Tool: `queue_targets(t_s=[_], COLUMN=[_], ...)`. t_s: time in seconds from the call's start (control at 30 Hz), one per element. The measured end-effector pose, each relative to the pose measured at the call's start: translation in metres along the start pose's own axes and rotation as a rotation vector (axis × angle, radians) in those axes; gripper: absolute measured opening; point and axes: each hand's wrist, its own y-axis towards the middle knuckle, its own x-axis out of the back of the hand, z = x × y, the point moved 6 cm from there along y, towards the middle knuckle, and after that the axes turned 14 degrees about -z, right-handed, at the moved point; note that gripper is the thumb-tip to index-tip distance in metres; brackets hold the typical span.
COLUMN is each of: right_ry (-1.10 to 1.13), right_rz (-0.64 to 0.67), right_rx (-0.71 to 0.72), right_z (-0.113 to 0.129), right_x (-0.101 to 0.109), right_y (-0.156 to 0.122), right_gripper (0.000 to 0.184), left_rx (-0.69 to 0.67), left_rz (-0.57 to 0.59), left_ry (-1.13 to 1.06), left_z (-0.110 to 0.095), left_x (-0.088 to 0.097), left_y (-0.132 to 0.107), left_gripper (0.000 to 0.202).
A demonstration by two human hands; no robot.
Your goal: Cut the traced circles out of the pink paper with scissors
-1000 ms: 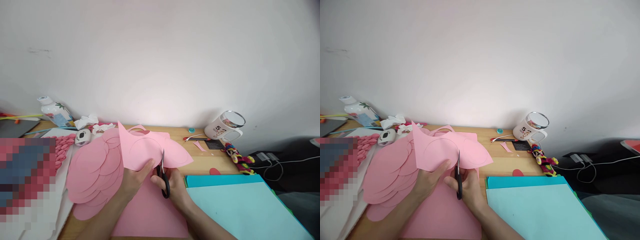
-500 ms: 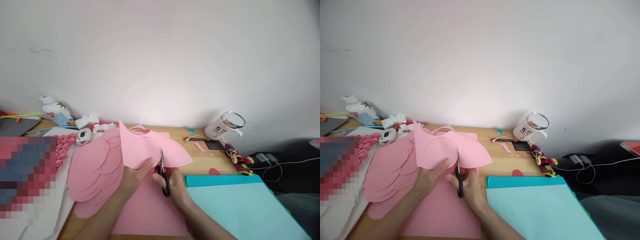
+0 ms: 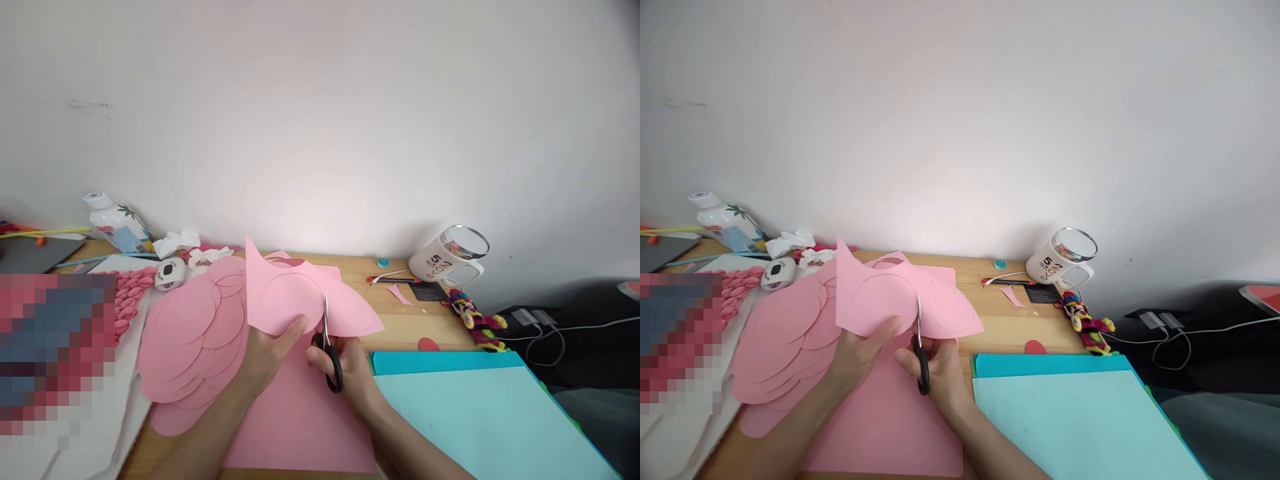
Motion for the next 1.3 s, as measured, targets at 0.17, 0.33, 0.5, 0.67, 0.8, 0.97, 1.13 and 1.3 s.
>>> queue_targets(t_s=[0.17, 0.33, 0.5, 0.67, 0.8, 0.97, 1.13, 1.3], right_ry=[0.001, 0.031, 0.002, -0.007, -0.016, -0.037, -0.048, -0.024], right_rz=[-0.017, 0.001, -0.013, -0.023, -0.035, -0.039, -0.032, -0.039], right_rx=[-0.006, -0.016, -0.025, -0.025, -0.02, -0.01, 0.005, -0.008], right_z=[0.0026, 0.0043, 0.0038, 0.0037, 0.0059, 0.0056, 0.0051, 0.0063], right_x=[-0.0001, -0.0011, -0.0009, 0.0004, 0.0, 0.0003, 0.0007, 0.0001], right_y=[-0.0005, -0.001, -0.0011, -0.0009, -0.001, -0.0016, -0.0021, -0.003], right_gripper=[0.04, 0.041, 0.04, 0.038, 0.036, 0.033, 0.032, 0.035], left_rx=[-0.023, -0.012, -0.011, 0.004, -0.009, -0.002, 0.021, 0.035], left_rz=[0.021, 0.029, 0.022, 0.031, 0.036, 0.046, 0.045, 0.032], left_ry=[-0.035, -0.029, -0.101, -0.169, -0.149, -0.156, -0.164, -0.15], left_z=[-0.0041, -0.0033, -0.0042, -0.0053, -0.0061, -0.0066, -0.0085, -0.0094], left_x=[-0.002, -0.0022, -0.003, -0.0048, -0.0049, -0.0048, -0.006, -0.0072], left_y=[0.001, 0.0011, 0.0011, 0.0012, 0.0012, 0.0012, 0.0008, -0.0004], left_gripper=[0.042, 0.038, 0.039, 0.045, 0.045, 0.027, 0.02, 0.015])
